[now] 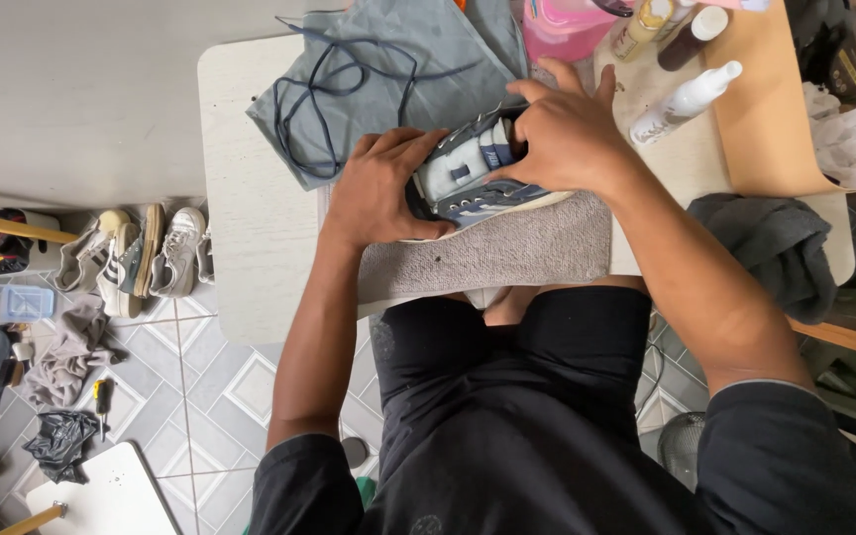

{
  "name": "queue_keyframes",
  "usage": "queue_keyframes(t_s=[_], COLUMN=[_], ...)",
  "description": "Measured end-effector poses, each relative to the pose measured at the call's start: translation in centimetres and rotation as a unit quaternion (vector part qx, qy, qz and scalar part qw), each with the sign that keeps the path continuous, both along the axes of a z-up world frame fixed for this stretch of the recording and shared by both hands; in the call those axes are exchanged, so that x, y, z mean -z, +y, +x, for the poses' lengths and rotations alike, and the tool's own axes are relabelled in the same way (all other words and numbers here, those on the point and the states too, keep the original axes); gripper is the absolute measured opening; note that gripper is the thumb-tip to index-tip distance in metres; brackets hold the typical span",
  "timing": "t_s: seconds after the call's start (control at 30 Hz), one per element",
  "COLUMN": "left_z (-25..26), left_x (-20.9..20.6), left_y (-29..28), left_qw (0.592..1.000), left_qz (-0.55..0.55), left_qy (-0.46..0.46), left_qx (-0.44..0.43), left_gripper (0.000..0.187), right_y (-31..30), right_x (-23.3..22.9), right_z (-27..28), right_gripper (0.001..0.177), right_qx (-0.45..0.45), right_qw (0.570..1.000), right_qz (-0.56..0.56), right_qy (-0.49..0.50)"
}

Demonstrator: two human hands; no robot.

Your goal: The person uses a small blade to scrape and trim the fabric on the tongue and collar of a blue sneaker. They repeatedly lift the tongue to access the inner lining and scrape away material, then inspect the interior and sides of the shoe.

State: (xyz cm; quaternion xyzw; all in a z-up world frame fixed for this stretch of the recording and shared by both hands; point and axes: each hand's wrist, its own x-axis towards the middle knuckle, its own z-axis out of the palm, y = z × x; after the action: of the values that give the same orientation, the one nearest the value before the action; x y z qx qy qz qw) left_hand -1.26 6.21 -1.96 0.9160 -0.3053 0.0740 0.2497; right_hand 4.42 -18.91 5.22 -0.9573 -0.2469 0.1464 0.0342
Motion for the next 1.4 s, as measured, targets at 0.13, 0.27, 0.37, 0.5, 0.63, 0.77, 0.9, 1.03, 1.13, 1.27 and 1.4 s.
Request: queue_keyframes(t_s=[0.13, 0.27, 0.37, 0.5, 0.63, 0.77, 0.9, 1.03, 1.13, 1.27, 1.4], left_z=[0.0, 0.1, 0.0, 0.0, -0.3, -0.5, -0.7, 0.0, 0.1, 0.4, 0.4], left_x=[-0.3, -0.1, -0.3, -0.4, -0.2, -0.6, -2.2, -1.6, -0.8, 0.7, 1.4], left_y=[0.0, 0.1, 0.0, -0.1, -0.2, -0.5, -1.6, -4.0, -5.4, -5.1, -5.1], left_qw=[1.0, 1.0, 1.0, 1.0, 1.0, 0.999, 0.996, 0.999, 0.998, 0.991, 0.987], left_qz=[-0.012, -0.011, -0.013, -0.016, -0.015, -0.003, 0.001, 0.014, -0.032, -0.108, -0.132], left_qy=[0.009, 0.017, 0.011, -0.008, -0.025, -0.049, -0.087, -0.035, 0.013, 0.036, 0.033], left_qx=[-0.006, -0.003, -0.003, 0.006, 0.004, -0.011, -0.026, -0.039, -0.054, -0.076, -0.084], left_gripper=[0.109, 0.11, 0.107, 0.099, 0.098, 0.103, 0.115, 0.137, 0.121, 0.106, 0.11], right_y=[-0.4, -0.9, -1.7, -2.6, -2.6, -2.4, -2.3, -2.4, -3.6, -6.5, -8.5], right_x=[1.6, 1.9, 1.9, 1.4, 1.3, 1.8, 3.6, 3.9, 3.7, 3.6, 6.7], right_z=[0.0, -0.2, 0.1, 0.0, 0.3, 0.3, 0.2, -0.1, -1.2, -3.6, -7.1], right_gripper=[0.049, 0.037, 0.042, 0.048, 0.037, 0.036, 0.032, 0.032, 0.038, 0.044, 0.032], right_qx=[-0.014, -0.036, -0.065, -0.083, -0.064, -0.033, -0.009, 0.012, 0.028, 0.023, 0.032], right_qw=[0.999, 0.993, 0.988, 0.969, 0.967, 0.967, 0.964, 0.953, 0.895, 0.756, 0.739], right_qz=[0.013, 0.096, 0.132, 0.232, 0.241, 0.249, 0.263, 0.3, 0.44, 0.646, 0.652], right_qy=[-0.041, -0.059, -0.043, 0.025, 0.045, 0.049, -0.026, -0.052, -0.063, -0.103, -0.167])
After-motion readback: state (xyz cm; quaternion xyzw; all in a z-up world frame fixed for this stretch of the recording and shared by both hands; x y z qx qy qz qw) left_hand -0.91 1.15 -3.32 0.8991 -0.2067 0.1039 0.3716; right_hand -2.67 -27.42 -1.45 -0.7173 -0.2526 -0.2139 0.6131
